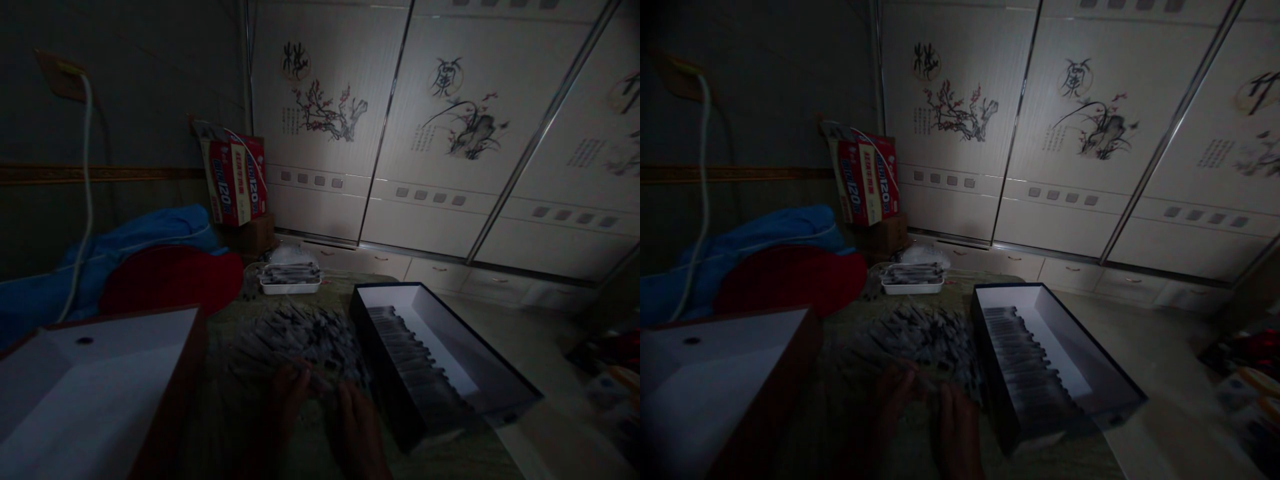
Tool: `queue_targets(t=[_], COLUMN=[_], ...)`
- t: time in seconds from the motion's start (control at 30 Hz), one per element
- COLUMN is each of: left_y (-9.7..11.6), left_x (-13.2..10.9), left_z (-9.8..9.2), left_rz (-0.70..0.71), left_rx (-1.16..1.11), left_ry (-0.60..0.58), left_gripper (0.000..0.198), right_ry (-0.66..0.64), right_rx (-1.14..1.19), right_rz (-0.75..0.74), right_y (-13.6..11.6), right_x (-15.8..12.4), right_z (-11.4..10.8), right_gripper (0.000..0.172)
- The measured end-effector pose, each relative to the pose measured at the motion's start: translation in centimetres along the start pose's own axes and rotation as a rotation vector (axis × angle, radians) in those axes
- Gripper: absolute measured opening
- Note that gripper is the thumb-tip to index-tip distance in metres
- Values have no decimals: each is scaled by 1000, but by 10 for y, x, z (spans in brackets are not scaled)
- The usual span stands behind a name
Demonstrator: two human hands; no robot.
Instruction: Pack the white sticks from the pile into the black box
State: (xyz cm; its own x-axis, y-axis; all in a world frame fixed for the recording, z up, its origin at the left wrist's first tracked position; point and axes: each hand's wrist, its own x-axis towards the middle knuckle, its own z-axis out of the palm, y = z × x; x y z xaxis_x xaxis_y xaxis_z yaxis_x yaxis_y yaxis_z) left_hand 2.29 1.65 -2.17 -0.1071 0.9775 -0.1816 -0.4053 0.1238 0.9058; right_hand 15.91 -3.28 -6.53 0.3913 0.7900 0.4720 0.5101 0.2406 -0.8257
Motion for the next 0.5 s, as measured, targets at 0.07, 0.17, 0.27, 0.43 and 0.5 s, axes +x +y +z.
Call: queue_targets(t=[0.07,0.17,0.27,0.43,0.5], left_y=[-2,-4,-5,-8,-10], left_x=[3,9,14,13,13], left_z=[0,2,3,3,2], left_rz=[8,19,27,20,38], left_rx=[20,47,56,57,55], left_ry=[-7,-21,-23,-106,-77], left_gripper=[29,29,31,34,34], right_ry=[2,-96,-121,0,-14], right_rx=[-35,-20,-31,-94,-97], right_rz=[-44,3,5,-87,-78], right_y=[1,-7,-6,15,15], right_x=[-3,-2,-1,-5,-5], right_z=[1,2,3,4,3], right_gripper=[46,36,33,39,36])
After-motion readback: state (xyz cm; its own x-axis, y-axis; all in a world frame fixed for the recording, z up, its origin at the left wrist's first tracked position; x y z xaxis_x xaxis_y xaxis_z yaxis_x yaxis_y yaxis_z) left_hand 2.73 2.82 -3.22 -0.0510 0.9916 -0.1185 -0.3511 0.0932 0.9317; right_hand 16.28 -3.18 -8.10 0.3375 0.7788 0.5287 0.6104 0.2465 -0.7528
